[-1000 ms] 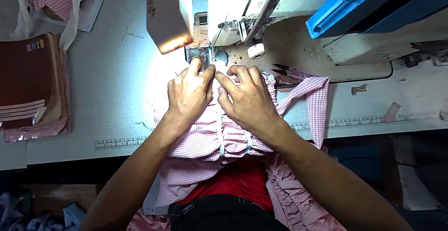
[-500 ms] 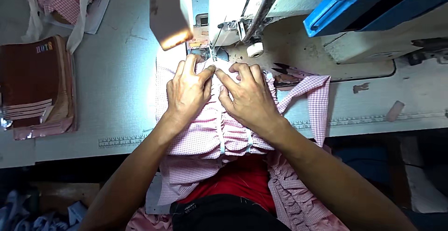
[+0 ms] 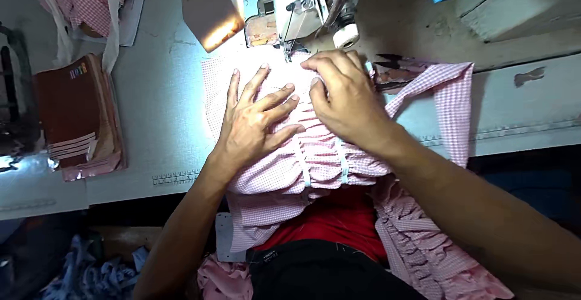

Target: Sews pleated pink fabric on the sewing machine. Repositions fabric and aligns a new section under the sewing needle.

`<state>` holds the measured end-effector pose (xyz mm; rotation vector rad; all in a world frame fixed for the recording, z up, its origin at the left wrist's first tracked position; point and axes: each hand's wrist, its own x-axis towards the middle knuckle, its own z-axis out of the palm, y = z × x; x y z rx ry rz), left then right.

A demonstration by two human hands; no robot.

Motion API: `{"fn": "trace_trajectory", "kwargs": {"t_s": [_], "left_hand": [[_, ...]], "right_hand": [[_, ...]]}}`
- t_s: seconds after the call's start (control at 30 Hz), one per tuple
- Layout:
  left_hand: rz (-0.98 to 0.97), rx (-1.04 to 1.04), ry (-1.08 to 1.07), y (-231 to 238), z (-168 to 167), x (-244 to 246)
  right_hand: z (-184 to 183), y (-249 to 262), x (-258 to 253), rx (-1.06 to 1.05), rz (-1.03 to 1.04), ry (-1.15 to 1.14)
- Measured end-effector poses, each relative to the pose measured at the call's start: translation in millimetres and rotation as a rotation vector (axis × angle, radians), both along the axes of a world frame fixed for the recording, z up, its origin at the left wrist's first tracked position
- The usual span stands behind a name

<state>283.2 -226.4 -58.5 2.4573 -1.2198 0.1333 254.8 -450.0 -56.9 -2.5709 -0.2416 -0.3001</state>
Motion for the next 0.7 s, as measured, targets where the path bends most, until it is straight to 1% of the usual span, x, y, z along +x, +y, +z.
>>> {"fn": "trace_trajectory", "kwargs": {"t_s": [0.13,0.23,0.3,0.37,0.53,0.7], "left_hand": [[-0.040,-0.136,-0.076,-11,-5,1],[-0.103,-0.203,-0.075,-15,-4,-20],[-0.131,-0.216,-0.057,-13,-3,-41],[-0.126,-0.236,-0.041,-12,-5,-51],[-0.100,-0.206,0.003,-11,-5,-50],[-0.086,-0.181,-0.002,-13,-3,-48]], "right_hand": [[-3,0,8,0.001,-0.025,-0.020],[-4,-1,12,0.002,-0.028,-0.030],[-4,-2,12,-0.009,-0.020,-0.016],[-5,-1,10,-0.028,-0.021,-0.002],[-6,1,12,-0.052,-0.025,0.005],[-7,0,17,-0.066,-0.022,0.018]]}}
